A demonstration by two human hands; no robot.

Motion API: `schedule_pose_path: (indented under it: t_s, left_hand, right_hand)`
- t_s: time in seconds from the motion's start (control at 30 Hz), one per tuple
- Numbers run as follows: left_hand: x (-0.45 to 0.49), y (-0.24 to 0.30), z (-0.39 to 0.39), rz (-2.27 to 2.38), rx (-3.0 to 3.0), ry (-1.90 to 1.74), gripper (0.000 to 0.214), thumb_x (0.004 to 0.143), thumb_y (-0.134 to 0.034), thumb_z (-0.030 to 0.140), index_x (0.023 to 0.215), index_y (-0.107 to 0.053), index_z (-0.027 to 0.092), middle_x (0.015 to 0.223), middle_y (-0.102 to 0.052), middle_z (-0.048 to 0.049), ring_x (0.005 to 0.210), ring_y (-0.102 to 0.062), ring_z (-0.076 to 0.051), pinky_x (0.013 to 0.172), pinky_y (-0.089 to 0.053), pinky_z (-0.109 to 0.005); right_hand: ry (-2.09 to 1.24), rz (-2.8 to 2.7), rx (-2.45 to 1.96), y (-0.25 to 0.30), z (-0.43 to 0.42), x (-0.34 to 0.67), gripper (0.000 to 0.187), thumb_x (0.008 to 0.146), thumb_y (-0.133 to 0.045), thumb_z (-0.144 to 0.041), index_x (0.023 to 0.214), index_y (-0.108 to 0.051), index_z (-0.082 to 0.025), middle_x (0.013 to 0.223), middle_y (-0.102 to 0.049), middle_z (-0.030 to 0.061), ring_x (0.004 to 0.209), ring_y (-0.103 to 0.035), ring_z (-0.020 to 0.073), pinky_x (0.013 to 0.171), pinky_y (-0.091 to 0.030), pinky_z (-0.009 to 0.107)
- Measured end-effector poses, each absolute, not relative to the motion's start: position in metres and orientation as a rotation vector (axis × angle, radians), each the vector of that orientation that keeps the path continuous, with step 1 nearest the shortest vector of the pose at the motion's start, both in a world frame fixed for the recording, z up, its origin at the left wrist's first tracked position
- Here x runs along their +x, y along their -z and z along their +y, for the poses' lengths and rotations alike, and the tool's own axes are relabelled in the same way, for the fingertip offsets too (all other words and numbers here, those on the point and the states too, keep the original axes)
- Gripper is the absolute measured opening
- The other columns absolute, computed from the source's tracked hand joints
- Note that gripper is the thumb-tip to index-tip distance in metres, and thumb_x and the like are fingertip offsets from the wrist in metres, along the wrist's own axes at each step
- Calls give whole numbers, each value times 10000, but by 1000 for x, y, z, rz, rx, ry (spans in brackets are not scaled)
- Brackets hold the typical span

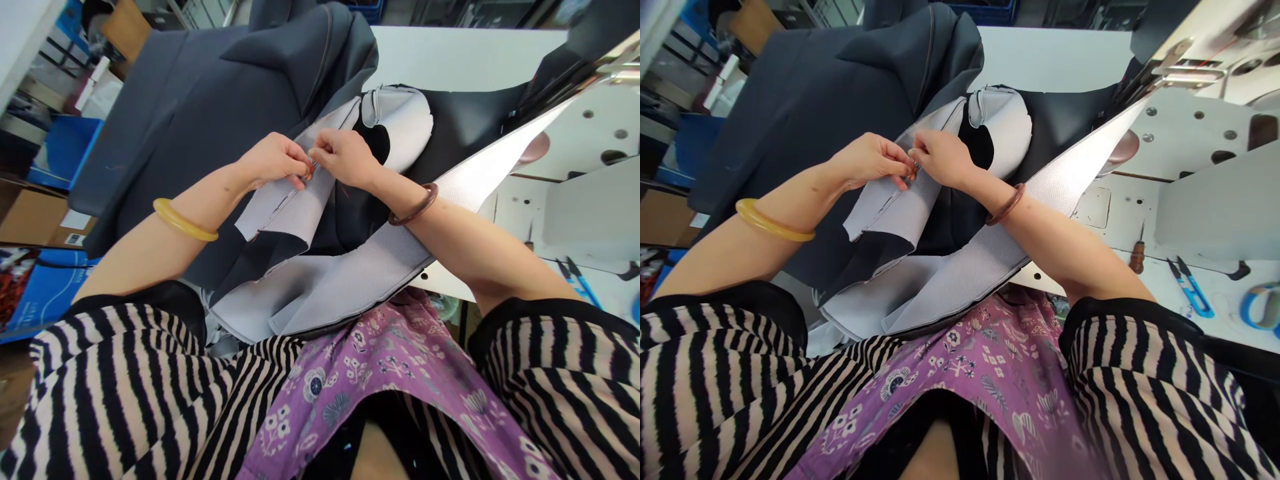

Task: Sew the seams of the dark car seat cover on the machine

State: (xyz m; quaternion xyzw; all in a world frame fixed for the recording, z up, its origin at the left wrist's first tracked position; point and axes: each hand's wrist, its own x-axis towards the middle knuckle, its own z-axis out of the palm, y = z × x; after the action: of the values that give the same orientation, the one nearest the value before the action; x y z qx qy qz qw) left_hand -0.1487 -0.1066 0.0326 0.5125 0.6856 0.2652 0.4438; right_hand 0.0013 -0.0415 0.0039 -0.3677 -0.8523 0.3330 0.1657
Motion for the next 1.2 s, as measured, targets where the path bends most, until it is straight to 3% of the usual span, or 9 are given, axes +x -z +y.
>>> schedule_pose_path:
  t_s: [0.17,0.37,0.47,0.6,0.8,0.97,1.07,1.13,1.2]
  left_hand:
    - [-148,-31,-106,1708,1274,-626,218,753,-577,-38,604,-639,109,630,-666,-34,548,-626,-117,768,-576,-417]
    - [-149,-22,-105,1811,1383,-583,217,904,-488,79,710,-498,178,586,-643,12,445,-620,-143,592,-490,-308]
    - [-150,-19,-104,1844,1529,-549,170,941,-496,135,785,-475,200,583,-641,35,450,-621,-143,594,-452,-285]
    - [-145,-27,-107,1890,1627,-491,123,985,-507,205,863,-494,203,626,-635,42,514,-618,-122,660,-442,-279]
    - [-135,-35,-109,1903,1625,-466,179,975,-448,135,819,-437,222,604,-621,56,429,-530,-111,667,-422,-290]
    - [-135,-32,-107,1911,1588,-519,230,979,-438,112,784,-396,227,573,-606,60,412,-505,-108,645,-405,-290]
    - [-133,-31,-106,1925,1576,-525,238,985,-426,96,789,-389,226,554,-592,67,403,-500,-106,649,-400,-287]
    - [-131,-31,-106,1944,1582,-521,237,982,-421,82,795,-393,226,537,-570,69,401,-500,-113,666,-400,-289]
    - [-130,-31,-105,1960,1607,-539,232,976,-443,80,794,-416,222,515,-537,72,410,-490,-116,685,-395,-290]
  right_hand:
    - [-1003,-2374,-1036,2,-39,1,116,864,-544,-197,799,-625,-147,781,-611,22,729,-500,135,702,-349,280]
    - [-1108,-2307,-1014,2,-42,4,82,813,-597,-189,813,-658,-135,743,-588,3,725,-506,127,701,-373,271]
    - [-1216,-2295,-1002,3,-46,3,110,775,-657,-232,802,-674,-126,698,-571,-5,698,-508,126,678,-381,271]
    - [-1257,-2252,-979,6,-48,-2,133,827,-617,-244,777,-664,-131,697,-609,8,699,-545,136,672,-410,273]
    - [-635,-2456,-1191,-16,-31,13,126,886,-551,-172,831,-662,-193,1036,-702,93,995,-630,263,839,-470,390]
    - [-291,-2412,-1481,-38,-22,38,361,948,-399,-90,1257,-585,-105,1312,-595,200,1128,-611,336,915,-455,506]
    - [-632,-2413,-1288,-31,-37,33,270,900,-537,-138,1134,-669,-157,1140,-682,127,1052,-625,276,910,-476,438]
    - [-964,-2388,-1167,-19,-50,22,126,864,-613,-179,949,-704,-162,896,-699,68,893,-642,215,827,-507,366]
    - [-1205,-2283,-1110,-5,-59,10,94,859,-628,-226,880,-678,-149,766,-659,23,718,-620,157,711,-512,302]
